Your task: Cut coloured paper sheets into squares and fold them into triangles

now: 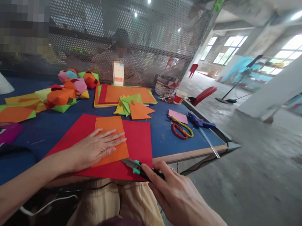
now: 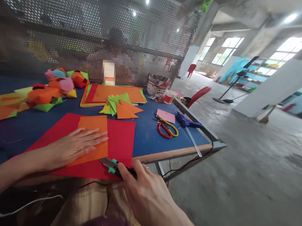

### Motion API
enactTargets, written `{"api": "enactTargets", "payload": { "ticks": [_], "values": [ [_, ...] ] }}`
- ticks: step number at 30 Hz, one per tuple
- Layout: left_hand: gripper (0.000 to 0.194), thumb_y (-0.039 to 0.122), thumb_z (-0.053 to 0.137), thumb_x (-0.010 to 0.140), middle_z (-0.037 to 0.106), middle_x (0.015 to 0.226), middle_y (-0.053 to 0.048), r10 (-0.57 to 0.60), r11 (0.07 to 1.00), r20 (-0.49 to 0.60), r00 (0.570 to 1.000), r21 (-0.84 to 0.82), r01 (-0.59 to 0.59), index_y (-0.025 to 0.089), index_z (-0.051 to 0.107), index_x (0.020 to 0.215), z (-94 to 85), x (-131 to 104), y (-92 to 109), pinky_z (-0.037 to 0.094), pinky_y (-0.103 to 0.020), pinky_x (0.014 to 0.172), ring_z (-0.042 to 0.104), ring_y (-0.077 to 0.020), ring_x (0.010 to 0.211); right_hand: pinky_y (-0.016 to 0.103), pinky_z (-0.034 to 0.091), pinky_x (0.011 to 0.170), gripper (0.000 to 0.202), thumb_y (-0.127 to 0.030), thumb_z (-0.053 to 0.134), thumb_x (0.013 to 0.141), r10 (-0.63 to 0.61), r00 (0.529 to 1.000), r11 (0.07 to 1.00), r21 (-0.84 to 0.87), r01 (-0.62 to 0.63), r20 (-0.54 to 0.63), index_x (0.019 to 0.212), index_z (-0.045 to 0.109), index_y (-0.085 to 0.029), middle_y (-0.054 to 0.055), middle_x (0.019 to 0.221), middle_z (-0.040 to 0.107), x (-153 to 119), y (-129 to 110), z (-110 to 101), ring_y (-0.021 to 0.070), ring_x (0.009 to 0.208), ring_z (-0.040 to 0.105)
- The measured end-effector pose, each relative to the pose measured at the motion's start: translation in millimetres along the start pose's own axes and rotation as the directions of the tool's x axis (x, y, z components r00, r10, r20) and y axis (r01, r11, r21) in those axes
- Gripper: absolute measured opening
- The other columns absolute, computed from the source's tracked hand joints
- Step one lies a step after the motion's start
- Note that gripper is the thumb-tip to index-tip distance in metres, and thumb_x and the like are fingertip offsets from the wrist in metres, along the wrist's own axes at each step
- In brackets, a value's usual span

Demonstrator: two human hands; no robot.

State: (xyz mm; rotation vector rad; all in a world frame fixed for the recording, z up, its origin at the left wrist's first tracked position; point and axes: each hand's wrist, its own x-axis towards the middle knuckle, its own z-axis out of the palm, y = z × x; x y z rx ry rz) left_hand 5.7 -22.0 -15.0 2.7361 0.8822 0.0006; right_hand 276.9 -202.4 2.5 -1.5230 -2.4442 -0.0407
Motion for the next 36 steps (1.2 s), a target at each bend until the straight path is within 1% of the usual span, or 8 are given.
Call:
{"api": "enactTargets", "payload": {
  "ticks": [2,6,10,13,19,26,30,36],
  "values": [
    [0.049,0.047,0.024,0.109,0.033,0.167,0.005,0.012,1.000,-0.008,1.000,0.007,-0.011,0.047,0.030,0.157,0.0,0,-1,0.021,-0.053,0.126,0.030,-0.0240,0.157,0.040,0.067,0.066,0.049,-0.009,0.046,0.096,0.001,1.000,1.000,-0.003,-0.001,-0.019,0.144,0.056,-0.013,0.020,0.125,0.065,0,-1,0,0.0264,0.090,0.076],
    [0.048,0.047,0.022,0.109,0.032,0.167,0.005,0.017,1.000,-0.029,0.999,0.008,-0.017,0.047,0.028,0.157,2.5,-1,-1,0.020,-0.054,0.127,0.028,-0.0237,0.157,0.039,0.066,0.061,0.046,-0.013,0.049,0.098,0.024,0.999,0.999,-0.021,-0.024,-0.027,0.143,0.057,-0.016,0.017,0.119,0.067,2,-3,1,0.0228,0.077,0.075],
    [0.048,0.048,0.023,0.109,0.033,0.167,0.005,0.029,1.000,-0.054,0.998,0.008,-0.028,0.047,0.030,0.157,4.8,-1,-1,0.019,-0.052,0.128,0.027,-0.0224,0.157,0.037,0.066,0.064,0.046,-0.012,0.044,0.099,-0.004,0.999,0.999,-0.036,0.002,-0.046,0.143,0.056,-0.016,0.017,0.122,0.067,3,-6,2,0.0227,0.082,0.075],
    [0.048,0.048,0.024,0.109,0.033,0.167,0.005,0.042,0.999,-0.060,0.997,0.009,-0.041,0.047,0.030,0.157,4.8,-1,-2,0.017,-0.051,0.128,0.028,-0.0217,0.157,0.035,0.065,0.063,0.046,-0.013,0.043,0.100,-0.005,0.998,0.999,-0.041,0.003,-0.055,0.144,0.056,-0.017,0.016,0.121,0.067,3,-8,2,0.0214,0.079,0.075],
    [0.048,0.048,0.022,0.109,0.033,0.167,0.006,0.037,0.999,-0.048,0.998,-0.008,-0.037,0.047,0.031,0.157,3.1,-1,0,0.017,-0.055,0.128,0.028,-0.0240,0.157,0.035,0.065,0.063,0.045,-0.012,0.043,0.100,-0.018,0.997,0.999,-0.031,0.016,-0.073,0.143,0.055,-0.016,0.016,0.119,0.067,5,-11,4,0.0229,0.083,0.074],
    [0.050,0.049,0.019,0.109,0.030,0.168,0.006,0.016,1.000,-0.023,1.000,-0.026,-0.016,0.047,0.030,0.157,2.1,-1,2,0.014,-0.058,0.127,0.025,-0.0254,0.158,0.035,0.064,0.056,0.048,-0.013,0.043,0.099,-0.022,0.999,0.996,-0.081,0.019,-0.041,0.145,0.055,-0.017,0.017,0.118,0.068,6,-13,7,0.0212,0.071,0.074],
    [0.051,0.051,0.016,0.109,0.029,0.169,0.006,0.021,0.999,-0.009,1.000,-0.034,-0.021,0.046,0.029,0.158,1.3,-1,3,0.012,-0.056,0.128,0.022,-0.0243,0.159,0.033,0.062,0.053,0.046,-0.016,0.044,0.100,-0.028,0.999,0.996,-0.083,0.024,-0.043,0.144,0.055,-0.018,0.015,0.113,0.069,8,-16,8,0.0201,0.066,0.072],
    [0.052,0.051,0.016,0.109,0.025,0.170,0.006,0.004,0.999,0.013,1.000,-0.042,-0.003,0.045,0.028,0.159,1.1,0,3,0.010,-0.059,0.128,0.020,-0.0259,0.160,0.030,0.062,0.060,0.045,-0.016,0.044,0.102,-0.020,1.000,0.999,-0.042,0.019,-0.024,0.145,0.054,-0.018,0.013,0.112,0.068,10,-20,10,0.0190,0.074,0.073]
  ]
}}
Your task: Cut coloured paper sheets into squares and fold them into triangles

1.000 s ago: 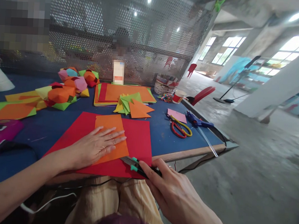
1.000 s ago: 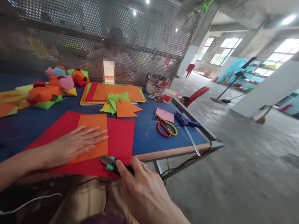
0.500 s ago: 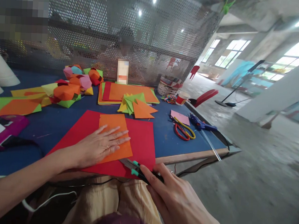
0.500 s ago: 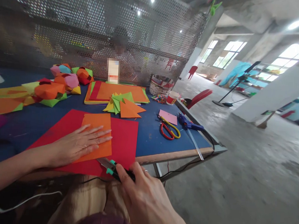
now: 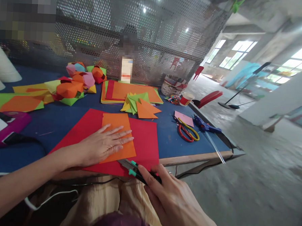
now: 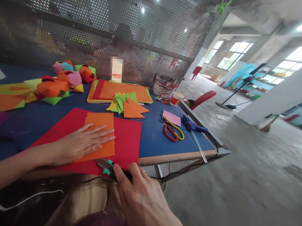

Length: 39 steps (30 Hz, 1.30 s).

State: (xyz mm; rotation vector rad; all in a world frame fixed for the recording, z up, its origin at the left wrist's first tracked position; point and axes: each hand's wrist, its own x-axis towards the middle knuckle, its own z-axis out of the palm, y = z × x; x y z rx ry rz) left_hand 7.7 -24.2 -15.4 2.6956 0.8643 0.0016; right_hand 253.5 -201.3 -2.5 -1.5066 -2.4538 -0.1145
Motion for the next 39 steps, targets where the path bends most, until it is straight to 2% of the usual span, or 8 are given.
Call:
{"api": "enactTargets", "payload": {
  "ticks": [13,21,26,39],
  "values": [
    [0.051,0.050,0.020,0.109,0.026,0.170,0.005,-0.001,1.000,0.016,1.000,-0.015,0.001,0.044,0.028,0.159,-1.9,0,1,0.009,-0.059,0.127,0.017,-0.0272,0.160,0.030,0.059,0.056,0.041,-0.021,0.042,0.105,-0.048,0.999,0.999,0.019,0.048,0.004,0.145,0.053,-0.018,0.010,0.104,0.067,9,-1,2,0.0190,0.070,0.072],
    [0.050,0.049,0.020,0.110,0.027,0.170,0.003,0.009,0.999,0.017,1.000,-0.033,-0.008,0.044,0.028,0.159,-2.5,0,1,0.009,-0.060,0.127,0.018,-0.0274,0.160,0.029,0.060,0.055,0.046,-0.016,0.050,0.099,-0.051,0.998,0.998,0.031,0.050,0.032,0.145,0.053,-0.018,0.011,0.107,0.068,11,-4,1,0.0194,0.070,0.073],
    [0.051,0.052,0.019,0.109,0.022,0.171,0.005,-0.003,0.999,0.034,0.999,-0.043,0.004,0.046,0.025,0.159,-0.8,0,0,0.009,-0.062,0.126,0.014,-0.0277,0.161,0.030,0.061,0.057,0.046,-0.015,0.053,0.098,-0.061,0.998,0.998,0.033,0.060,0.034,0.144,0.054,-0.017,0.011,0.108,0.068,16,-7,4,0.0202,0.072,0.073],
    [0.052,0.055,0.019,0.109,0.022,0.172,0.005,0.012,0.999,0.029,1.000,-0.051,-0.011,0.046,0.027,0.159,1.2,2,-3,0.007,-0.062,0.126,0.014,-0.0288,0.161,0.032,0.062,0.057,0.045,-0.019,0.049,0.102,-0.085,0.995,0.994,0.078,0.081,0.049,0.147,0.052,-0.018,0.010,0.106,0.067,19,-10,4,0.0200,0.071,0.072]
  ]
}}
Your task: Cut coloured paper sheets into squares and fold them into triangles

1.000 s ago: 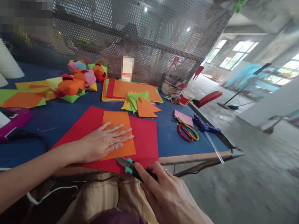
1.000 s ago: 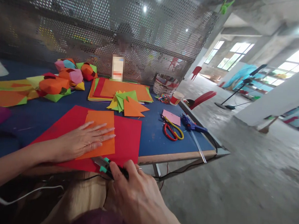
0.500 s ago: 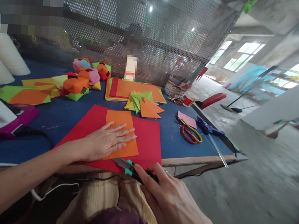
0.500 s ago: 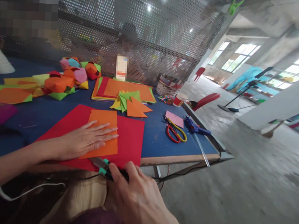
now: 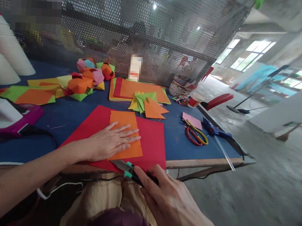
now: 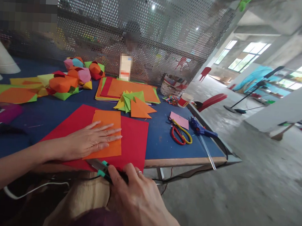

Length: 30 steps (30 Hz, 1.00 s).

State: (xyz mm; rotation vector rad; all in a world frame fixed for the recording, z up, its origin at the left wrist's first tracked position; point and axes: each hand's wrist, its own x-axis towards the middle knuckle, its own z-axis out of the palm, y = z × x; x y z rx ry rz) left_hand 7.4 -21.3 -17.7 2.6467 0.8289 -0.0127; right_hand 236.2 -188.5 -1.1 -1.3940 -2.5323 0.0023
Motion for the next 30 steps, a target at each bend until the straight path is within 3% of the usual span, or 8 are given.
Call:
{"api": "enactTargets", "payload": {
  "ticks": [8,17,22,25,27,30],
  "values": [
    [0.050,0.057,0.020,0.108,0.022,0.171,0.008,-0.009,1.000,-0.002,1.000,-0.006,0.009,0.050,0.026,0.158,-0.5,-1,0,0.008,-0.061,0.127,0.014,-0.0275,0.161,0.031,0.061,0.055,0.048,-0.018,0.053,0.099,-0.008,1.000,1.000,-0.010,0.008,0.016,0.147,0.052,-0.018,0.010,0.106,0.068,2,1,1,0.0195,0.069,0.071],
    [0.050,0.054,0.023,0.108,0.025,0.171,0.005,-0.013,1.000,-0.008,1.000,-0.016,0.013,0.047,0.029,0.158,-2.0,-1,2,0.008,-0.062,0.127,0.015,-0.0282,0.161,0.031,0.062,0.058,0.053,-0.017,0.059,0.095,-0.014,0.996,1.000,-0.007,0.015,0.084,0.148,0.054,-0.018,0.012,0.108,0.069,9,-2,-3,0.0210,0.074,0.072],
    [0.050,0.052,0.025,0.109,0.027,0.170,0.004,-0.011,0.999,-0.019,1.000,-0.031,0.011,0.046,0.031,0.158,-3.6,-2,3,0.010,-0.062,0.127,0.016,-0.0276,0.160,0.031,0.063,0.072,0.051,-0.017,0.062,0.096,-0.019,0.998,0.998,0.060,0.015,0.058,0.146,0.055,-0.025,0.008,0.112,0.069,-3,-2,-22,0.0212,0.086,0.073],
    [0.049,0.050,0.028,0.108,0.033,0.168,0.005,-0.015,0.999,-0.049,0.999,-0.041,0.013,0.046,0.034,0.157,-7.0,-4,5,0.013,-0.060,0.127,0.023,-0.0260,0.159,0.028,0.062,0.082,0.046,-0.022,0.051,0.104,0.052,0.999,0.993,0.109,-0.051,-0.007,0.149,0.050,-0.030,0.008,0.121,0.066,-17,13,-36,0.0179,0.095,0.072],
    [0.050,0.051,0.030,0.108,0.038,0.166,0.005,-0.040,0.998,-0.110,0.993,-0.048,0.035,0.043,0.035,0.157,-9.0,-5,9,0.021,-0.053,0.127,0.031,-0.0235,0.156,0.026,0.061,0.079,0.044,-0.025,0.043,0.108,0.107,0.992,0.990,0.096,-0.101,-0.070,0.151,0.049,-0.030,0.008,0.120,0.064,-22,33,-39,0.0159,0.092,0.072],
    [0.056,0.053,0.028,0.107,0.053,0.156,-0.004,-0.159,0.987,-0.278,0.947,-0.055,0.150,0.027,0.044,0.154,-8.4,-7,21,0.038,-0.042,0.119,0.049,-0.0227,0.144,0.032,0.061,0.073,0.042,-0.030,0.043,0.109,0.211,0.946,0.971,-0.054,-0.231,-0.246,0.149,0.052,-0.024,0.010,0.113,0.064,-24,71,-32,0.0212,0.094,0.071]
  ]
}}
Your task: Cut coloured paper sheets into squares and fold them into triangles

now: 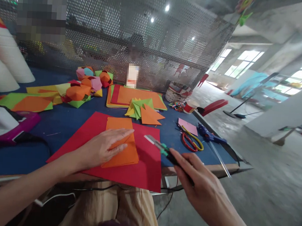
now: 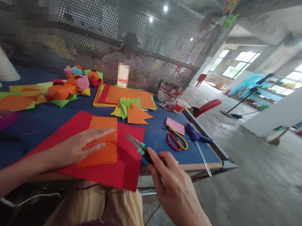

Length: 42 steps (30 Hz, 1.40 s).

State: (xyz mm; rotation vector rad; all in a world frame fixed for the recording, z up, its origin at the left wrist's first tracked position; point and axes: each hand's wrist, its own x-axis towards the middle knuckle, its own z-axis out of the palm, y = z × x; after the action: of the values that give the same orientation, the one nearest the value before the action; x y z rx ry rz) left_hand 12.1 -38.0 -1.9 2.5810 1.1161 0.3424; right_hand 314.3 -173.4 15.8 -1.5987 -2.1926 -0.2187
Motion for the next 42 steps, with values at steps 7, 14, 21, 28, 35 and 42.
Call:
{"api": "enactTargets", "payload": {
  "ticks": [7,14,21,28,35,42],
  "values": [
    [0.046,0.059,0.076,0.080,0.067,0.100,-0.010,-0.261,0.956,-0.196,0.945,0.082,0.281,0.018,0.063,0.095,12.0,-14,33,0.054,-0.051,0.085,0.065,-0.0347,0.098,0.044,0.058,0.079,0.043,-0.031,0.041,0.107,0.164,0.980,0.957,-0.223,-0.185,-0.110,0.144,0.056,-0.017,0.013,0.105,0.067,15,51,38,0.0302,0.099,0.067],
    [0.029,0.045,0.078,0.078,0.069,0.090,-0.006,-0.271,0.959,-0.194,0.943,0.037,0.283,0.023,0.060,0.080,15.0,-11,39,0.055,-0.041,0.077,0.069,-0.0298,0.090,0.054,0.053,0.089,0.042,-0.031,0.043,0.105,0.162,0.971,0.958,-0.208,-0.198,-0.177,0.144,0.057,-0.020,0.018,0.123,0.064,23,38,49,0.0347,0.113,0.062],
    [0.040,0.058,0.051,0.095,0.079,0.106,-0.008,-0.203,0.978,-0.274,0.940,-0.096,0.183,0.024,0.070,0.105,42.5,-20,55,0.060,-0.037,0.085,0.075,-0.0274,0.099,0.034,0.053,0.087,0.027,-0.038,0.051,0.105,0.065,0.986,0.867,0.480,-0.133,0.154,0.123,0.062,-0.021,0.006,0.108,0.071,32,-35,32,0.0207,0.100,0.065],
    [0.045,0.066,0.047,0.098,0.076,0.095,-0.005,-0.149,0.982,-0.453,0.879,-0.170,0.079,0.025,0.067,0.099,44.3,-30,51,0.059,-0.036,0.075,0.073,-0.0239,0.087,0.024,0.048,0.066,0.026,-0.042,0.052,0.100,0.157,0.959,0.600,0.748,-0.282,0.236,0.090,0.059,-0.019,-0.002,0.080,0.063,72,-29,37,0.0132,0.072,0.058],
    [0.023,0.049,0.051,0.102,0.073,0.095,0.001,-0.042,0.994,-0.541,0.840,-0.106,-0.018,0.029,0.061,0.099,39.4,-51,26,0.052,-0.036,0.080,0.070,-0.0205,0.091,0.044,0.059,0.089,0.036,-0.040,0.066,0.100,0.360,0.894,0.675,0.586,-0.447,0.268,0.129,0.062,-0.018,0.009,0.127,0.065,165,41,53,0.0231,0.105,0.068],
    [0.022,0.051,0.054,0.100,0.073,0.107,-0.001,-0.126,0.985,-0.588,0.799,-0.171,0.029,0.032,0.063,0.107,39.8,-68,15,0.057,-0.037,0.084,0.072,-0.0213,0.098,0.049,0.057,0.096,0.040,-0.038,0.066,0.100,0.394,0.906,0.818,0.391,-0.422,0.153,0.134,0.060,-0.019,0.010,0.134,0.062,162,34,58,0.0261,0.114,0.065]
  ]
}}
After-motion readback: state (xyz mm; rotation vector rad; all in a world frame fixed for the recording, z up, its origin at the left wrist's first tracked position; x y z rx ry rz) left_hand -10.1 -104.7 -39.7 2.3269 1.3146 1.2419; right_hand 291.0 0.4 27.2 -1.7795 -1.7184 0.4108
